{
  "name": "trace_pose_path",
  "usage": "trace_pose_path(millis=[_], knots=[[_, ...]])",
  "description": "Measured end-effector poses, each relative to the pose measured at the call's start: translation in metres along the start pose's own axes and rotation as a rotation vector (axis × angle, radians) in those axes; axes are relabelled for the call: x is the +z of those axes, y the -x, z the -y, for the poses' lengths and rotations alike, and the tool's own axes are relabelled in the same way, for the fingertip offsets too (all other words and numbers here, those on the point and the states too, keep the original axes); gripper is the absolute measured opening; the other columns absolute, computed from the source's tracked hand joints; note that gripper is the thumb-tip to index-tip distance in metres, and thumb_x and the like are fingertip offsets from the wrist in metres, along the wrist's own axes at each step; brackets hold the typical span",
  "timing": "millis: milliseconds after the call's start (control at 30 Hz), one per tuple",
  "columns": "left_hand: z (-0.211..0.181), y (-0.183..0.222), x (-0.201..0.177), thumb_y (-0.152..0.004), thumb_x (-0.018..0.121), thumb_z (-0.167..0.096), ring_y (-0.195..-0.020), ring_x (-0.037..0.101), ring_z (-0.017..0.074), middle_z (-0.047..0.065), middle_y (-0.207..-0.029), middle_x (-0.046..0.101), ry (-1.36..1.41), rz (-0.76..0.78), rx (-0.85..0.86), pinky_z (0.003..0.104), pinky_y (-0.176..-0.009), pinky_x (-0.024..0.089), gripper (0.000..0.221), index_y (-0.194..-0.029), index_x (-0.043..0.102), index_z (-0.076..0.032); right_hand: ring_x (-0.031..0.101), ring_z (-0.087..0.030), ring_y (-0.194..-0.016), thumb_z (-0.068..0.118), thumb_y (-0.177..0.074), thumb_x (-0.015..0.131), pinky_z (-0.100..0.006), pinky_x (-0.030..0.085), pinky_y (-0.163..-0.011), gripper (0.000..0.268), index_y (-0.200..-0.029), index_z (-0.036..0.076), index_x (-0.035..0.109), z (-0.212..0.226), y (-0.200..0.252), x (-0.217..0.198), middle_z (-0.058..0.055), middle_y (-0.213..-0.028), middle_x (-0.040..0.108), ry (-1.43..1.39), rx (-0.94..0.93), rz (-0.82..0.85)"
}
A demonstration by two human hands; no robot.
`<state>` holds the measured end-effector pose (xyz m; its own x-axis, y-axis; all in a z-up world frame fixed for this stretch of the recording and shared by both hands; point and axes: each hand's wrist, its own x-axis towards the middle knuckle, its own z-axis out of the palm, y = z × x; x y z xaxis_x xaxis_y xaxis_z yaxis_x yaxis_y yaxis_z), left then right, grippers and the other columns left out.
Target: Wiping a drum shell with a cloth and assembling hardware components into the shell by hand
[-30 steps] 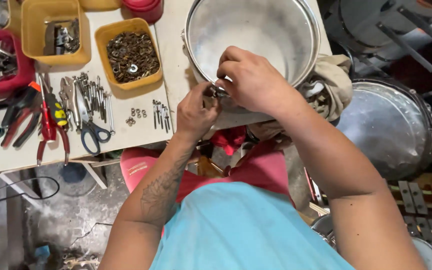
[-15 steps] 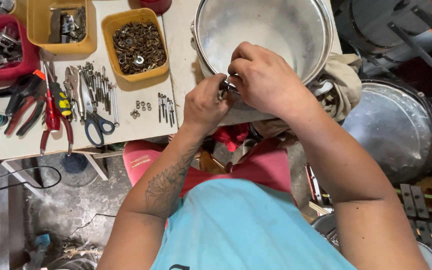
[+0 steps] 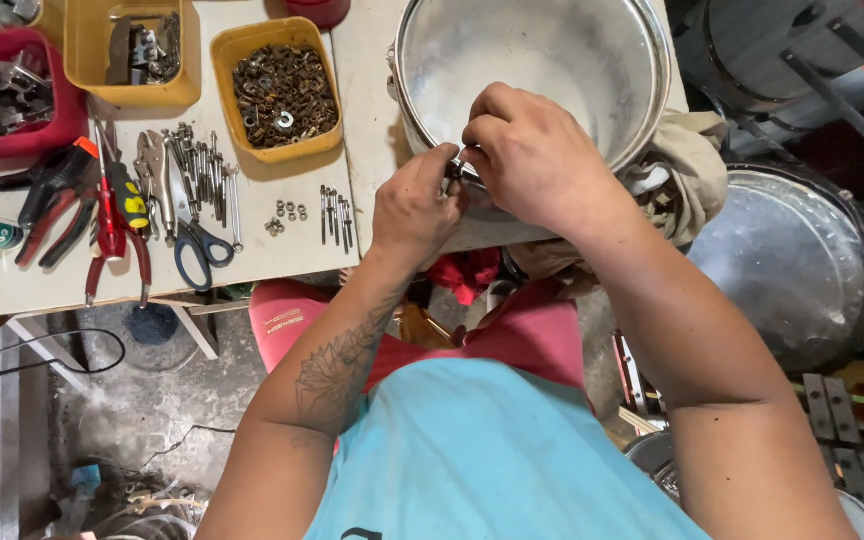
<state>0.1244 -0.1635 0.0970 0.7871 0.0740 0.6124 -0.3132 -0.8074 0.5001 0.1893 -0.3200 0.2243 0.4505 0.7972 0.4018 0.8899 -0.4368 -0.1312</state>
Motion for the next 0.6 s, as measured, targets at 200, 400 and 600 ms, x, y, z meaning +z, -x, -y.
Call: trace_pose_path(millis=[200, 400, 600], knots=[[0.012, 0.009, 0.000, -0.092, 0.072, -0.013, -0.073, 0.068, 0.0221, 0.012, -0.107, 0.073, 0.075, 0.134, -0.102, 0.041, -0.064, 0.062, 0.043, -0.132, 0.060, -0.012, 0.062, -0.038, -0.077, 0.018, -0.095, 0.077, -0.051, 0.051, -0.066, 0.022, -0.088, -0.001, 0.070, 0.000, 0.000, 0.009, -0.014, -0.096, 0.060, 0.034, 0.070, 0.148], [0.017, 0.008, -0.012, -0.090, 0.071, -0.015, -0.057, 0.066, 0.0161, 0.004, -0.092, 0.077, 0.143, 0.158, -0.296, 0.041, -0.070, 0.063, 0.039, -0.128, 0.063, -0.020, 0.062, -0.040, -0.078, 0.017, -0.095, 0.071, -0.054, 0.049, -0.065, 0.018, -0.087, 0.000, 0.069, -0.010, 0.001, 0.026, -0.014, -0.095, 0.059, 0.012, 0.139, 0.258], [0.030, 0.014, -0.010, -0.089, 0.068, -0.019, -0.052, 0.058, 0.0161, 0.004, -0.097, 0.077, 0.138, 0.078, -0.262, 0.042, -0.072, 0.057, 0.039, -0.128, 0.065, -0.016, 0.059, -0.038, -0.073, 0.011, -0.093, 0.066, -0.052, 0.049, -0.065, 0.015, -0.085, 0.000, 0.069, -0.010, 0.000, 0.032, -0.015, -0.091, 0.059, 0.065, 0.084, 0.272]])
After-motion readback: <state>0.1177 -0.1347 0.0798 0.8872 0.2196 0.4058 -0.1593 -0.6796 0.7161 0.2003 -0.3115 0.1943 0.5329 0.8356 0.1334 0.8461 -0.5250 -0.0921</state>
